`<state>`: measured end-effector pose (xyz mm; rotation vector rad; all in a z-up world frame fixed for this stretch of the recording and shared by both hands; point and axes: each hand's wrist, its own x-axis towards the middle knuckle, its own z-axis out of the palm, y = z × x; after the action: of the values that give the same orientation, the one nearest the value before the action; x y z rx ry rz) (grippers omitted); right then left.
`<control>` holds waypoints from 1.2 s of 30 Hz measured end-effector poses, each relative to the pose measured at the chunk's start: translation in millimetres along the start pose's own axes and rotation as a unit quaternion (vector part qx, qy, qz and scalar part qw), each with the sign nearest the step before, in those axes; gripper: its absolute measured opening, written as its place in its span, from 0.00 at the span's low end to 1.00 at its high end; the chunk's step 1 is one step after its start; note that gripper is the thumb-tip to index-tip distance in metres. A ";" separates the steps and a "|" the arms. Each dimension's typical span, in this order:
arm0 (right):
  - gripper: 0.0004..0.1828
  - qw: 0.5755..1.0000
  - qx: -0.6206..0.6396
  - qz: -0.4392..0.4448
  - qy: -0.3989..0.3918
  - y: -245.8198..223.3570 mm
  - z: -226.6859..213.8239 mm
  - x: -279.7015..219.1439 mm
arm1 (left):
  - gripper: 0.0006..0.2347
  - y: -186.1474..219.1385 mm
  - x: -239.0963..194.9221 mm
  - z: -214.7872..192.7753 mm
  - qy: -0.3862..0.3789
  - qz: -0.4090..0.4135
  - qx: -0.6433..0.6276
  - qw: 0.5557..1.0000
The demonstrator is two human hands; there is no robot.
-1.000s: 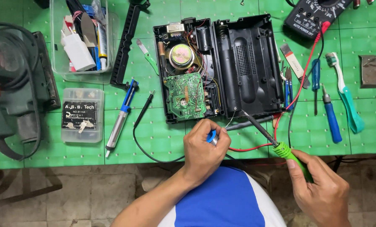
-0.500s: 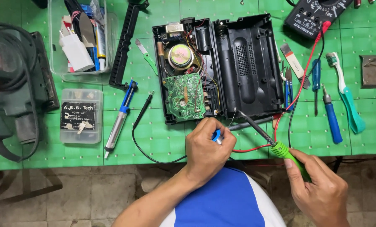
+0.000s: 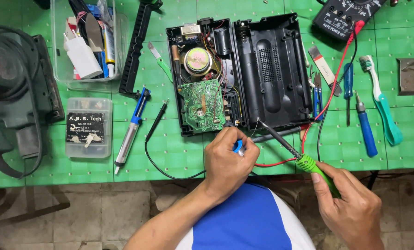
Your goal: The person tests the circuit board of an opened radio with multimeter probes, then solders and desolders wires and components on the board using a soldering iron, a desoldering pump, and electrical tape while working at a repair bench.
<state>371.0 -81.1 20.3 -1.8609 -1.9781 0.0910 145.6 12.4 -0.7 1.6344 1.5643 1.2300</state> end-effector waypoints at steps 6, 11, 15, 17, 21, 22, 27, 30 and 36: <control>0.11 1.000 0.007 0.001 -0.009 -0.1 -1.7 1.8 | 0.06 -1.2 0.0 1.4 0.000 -0.001 0.001 1.000; 0.10 1.000 -0.010 -0.003 -0.006 1.2 -1.6 1.4 | 0.06 -1.9 -0.8 1.6 -0.001 -0.001 0.008 1.000; 0.10 1.000 -0.009 -0.004 -0.008 0.8 -2.7 2.3 | 0.06 -1.3 -0.4 1.5 0.000 0.004 0.007 1.000; 0.10 1.000 -0.003 -0.011 -0.004 0.4 -2.9 2.9 | 0.06 -0.4 -0.3 0.9 0.001 0.000 0.003 1.000; 0.10 1.000 -0.004 -0.013 -0.007 -1.0 -4.3 3.4 | 0.06 -1.5 -0.9 1.5 0.002 0.001 0.007 1.000; 0.10 1.000 -0.012 -0.011 -0.006 -1.0 -4.1 3.1 | 0.06 -1.4 -0.9 1.2 0.001 -0.001 0.005 1.000; 0.09 1.000 -0.016 -0.007 -0.003 -2.3 -4.5 4.4 | 0.06 -0.4 -0.4 -0.5 0.010 0.014 0.002 1.000; 0.09 1.000 -0.024 -0.012 -0.004 -3.0 -5.4 4.4 | 0.06 -0.5 -0.7 -0.8 0.007 0.019 0.000 1.000; 0.08 0.999 -0.035 -0.034 0.003 -5.0 -6.8 6.0 | 0.06 -0.5 -0.1 -0.6 0.007 0.015 0.002 1.000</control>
<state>368.6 -77.3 29.6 -1.8319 -2.0632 -0.0054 144.9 12.3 -0.9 1.6602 1.5565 1.2565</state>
